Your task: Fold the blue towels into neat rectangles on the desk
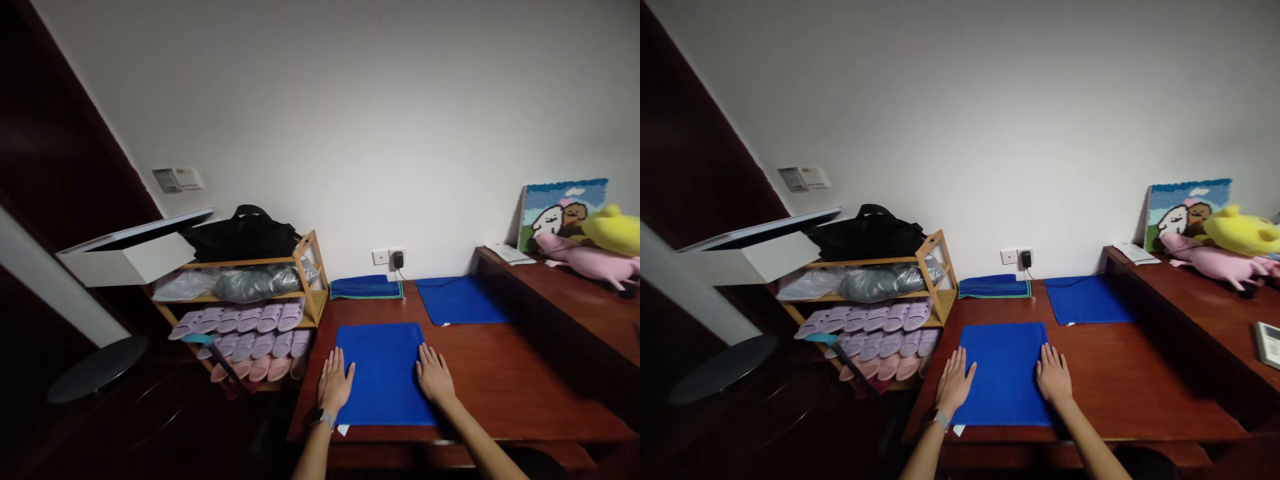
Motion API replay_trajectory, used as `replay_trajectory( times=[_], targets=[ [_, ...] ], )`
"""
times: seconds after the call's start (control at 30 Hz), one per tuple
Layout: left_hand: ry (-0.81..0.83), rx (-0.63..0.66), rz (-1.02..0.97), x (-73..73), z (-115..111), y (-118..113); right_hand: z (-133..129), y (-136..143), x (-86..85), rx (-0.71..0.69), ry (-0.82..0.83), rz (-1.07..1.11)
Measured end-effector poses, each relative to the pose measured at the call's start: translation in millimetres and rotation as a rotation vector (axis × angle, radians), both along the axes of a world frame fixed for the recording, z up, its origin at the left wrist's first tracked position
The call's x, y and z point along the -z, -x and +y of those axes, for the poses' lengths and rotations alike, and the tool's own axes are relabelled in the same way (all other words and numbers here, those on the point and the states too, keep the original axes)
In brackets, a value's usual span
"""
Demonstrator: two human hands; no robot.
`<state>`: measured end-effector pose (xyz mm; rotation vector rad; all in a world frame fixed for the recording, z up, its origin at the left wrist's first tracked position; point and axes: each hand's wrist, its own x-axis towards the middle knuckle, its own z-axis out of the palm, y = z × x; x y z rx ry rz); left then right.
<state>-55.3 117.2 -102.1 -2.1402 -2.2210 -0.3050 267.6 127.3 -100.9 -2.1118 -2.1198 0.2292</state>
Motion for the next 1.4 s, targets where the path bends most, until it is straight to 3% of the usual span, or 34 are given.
replay_trajectory(
  times=[0.23,0.4,0.47,0.57,0.67,0.77,0.83,0.93,1.2,1.3,1.4],
  targets=[
    [-0.005,0.002,0.002,3.6,1,0,56,0,-15.6,-0.039,0.055,0.021],
    [-0.001,0.011,0.037,4.7,0,9,64,0,-11.0,-0.047,0.043,0.050],
    [-0.019,0.009,0.055,-0.5,5,1,64,0,-10.5,-0.050,0.045,0.067],
    [-0.065,0.065,0.036,-14.4,23,-42,64,0,-12.0,-0.049,0.036,0.081],
    [-0.039,0.271,-0.035,-26.9,50,-115,65,0,-13.2,-0.047,0.030,0.096],
    [0.031,0.388,-0.098,-29.0,74,-180,66,-1,-13.0,-0.063,0.025,0.095],
    [0.077,0.402,-0.112,-24.8,84,-197,66,-1,-13.0,-0.068,0.020,0.090],
    [0.101,0.364,-0.088,-16.6,91,-178,66,0,-14.3,-0.053,0.017,0.096],
    [0.110,0.039,0.025,-15.7,99,-17,65,1,-13.6,-0.029,0.018,0.088],
    [0.099,0.010,0.025,-14.2,98,6,65,1,-11.4,-0.033,0.011,0.085],
    [0.088,0.013,0.022,-11.2,97,8,64,0,-10.3,-0.035,0.009,0.074]
  ],
)
